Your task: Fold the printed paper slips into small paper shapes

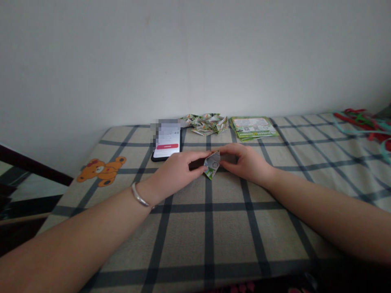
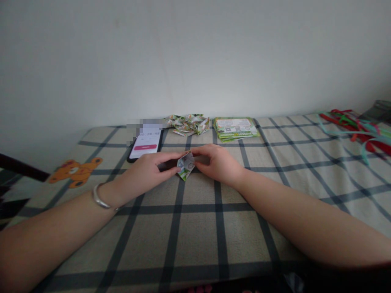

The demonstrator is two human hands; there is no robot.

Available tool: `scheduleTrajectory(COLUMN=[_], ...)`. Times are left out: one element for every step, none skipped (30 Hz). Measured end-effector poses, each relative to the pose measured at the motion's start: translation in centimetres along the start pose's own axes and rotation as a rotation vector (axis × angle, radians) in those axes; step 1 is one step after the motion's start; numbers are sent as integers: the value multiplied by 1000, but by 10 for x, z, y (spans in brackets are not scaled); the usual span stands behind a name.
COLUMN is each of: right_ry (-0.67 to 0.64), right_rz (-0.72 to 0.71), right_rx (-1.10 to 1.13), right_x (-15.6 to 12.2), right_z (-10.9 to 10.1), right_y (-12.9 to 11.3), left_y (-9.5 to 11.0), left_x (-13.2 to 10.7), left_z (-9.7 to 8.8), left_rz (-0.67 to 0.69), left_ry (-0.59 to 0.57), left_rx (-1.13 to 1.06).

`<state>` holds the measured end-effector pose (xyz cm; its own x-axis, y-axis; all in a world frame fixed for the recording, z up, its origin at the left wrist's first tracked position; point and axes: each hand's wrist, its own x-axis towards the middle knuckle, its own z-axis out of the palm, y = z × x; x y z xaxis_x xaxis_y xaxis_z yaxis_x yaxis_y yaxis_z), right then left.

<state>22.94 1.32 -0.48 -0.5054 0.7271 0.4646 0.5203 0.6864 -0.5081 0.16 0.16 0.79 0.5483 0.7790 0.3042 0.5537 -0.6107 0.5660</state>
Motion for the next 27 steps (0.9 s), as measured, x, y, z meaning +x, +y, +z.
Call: scheduleTrajectory(right_ry=[-12, -24, -37, -46, -56, -66, -75, -83, -89, -93, -98, -101, -103, -102, -99, -96, -92, -88, -87, -86, -88, -91, -97, -103, -105, -104, -99], right_rz=[1, -1, -9, -20, -34, -46, -57, -68, -78, -86, -95, -106, -119, -133, -149, -163, -177, -190, -206, -222, -237, -252, -263, -269, -270, -268, -261], right_rx=[-19, -36, -51, -63, -73, -81, -91, -102, -112, -120, -125, -129, -135, -145, -163, -187, -214, -240, -262, -279, -288, -291, -291, -292, -298, -308, -318], right_x=[0, 0, 0, 0, 0, 0, 0, 0, 1, 1, 1, 1, 1, 1, 0, 0, 0, -1, -1, -2, -2, -2, -3, -2, -2, -2, -2], right_z=[0, 0, -1, -1, -1, -1, -1, -1, -2, -2, -2, -2, -3, -3, -3, -4, -4, -5, -5, -6, -6, -7, -7, -7, -7, -7, -6], right_y=[-1, -1, -1, -2, -2, -1, -1, 0, 0, 1, 1, 1, 1, 0, 0, -1, -1, -1, -1, 0, 0, 1, 1, 1, 1, 1, 0], left_y=[0, -1, -1, -1, -2, -3, -4, -5, -6, -7, -8, -9, -10, -10, -11, -11, -11, -11, -10, -9, -8, -7, -6, -4, -3, -2, -1], left_x=[0, 0, -1, -1, 0, 0, 0, 0, 0, 0, 0, 0, 0, 0, 0, -1, -1, -1, -1, -1, -1, -2, -2, -2, -2, -2, -3], left_z=[0, 0, 0, 0, 0, 0, -1, -1, -1, 0, 0, 0, 0, 0, 0, 0, 0, 0, 0, -1, -1, -2, -2, -2, -3, -3, -3], left_rz=[0, 0, 2, 7, 17, 31, 46, 63, 81, 97, 112, 126, 139, 148, 155, 163, 172, 178, 182, 182, 175, 156, 126, 87, 49, 16, -7], left_ry=[1, 4, 4, 6, 4, 1, -3, -7, -10, -9, -6, -2, 1, 2, 2, -2, -9, -17, -26, -37, -46, -51, -52, -49, -45, -42, -43], left_rx=[6, 10, 12, 16, 20, 26, 36, 46, 57, 67, 75, 83, 92, 100, 108, 116, 123, 131, 138, 143, 148, 152, 153, 151, 150, 152, 158])
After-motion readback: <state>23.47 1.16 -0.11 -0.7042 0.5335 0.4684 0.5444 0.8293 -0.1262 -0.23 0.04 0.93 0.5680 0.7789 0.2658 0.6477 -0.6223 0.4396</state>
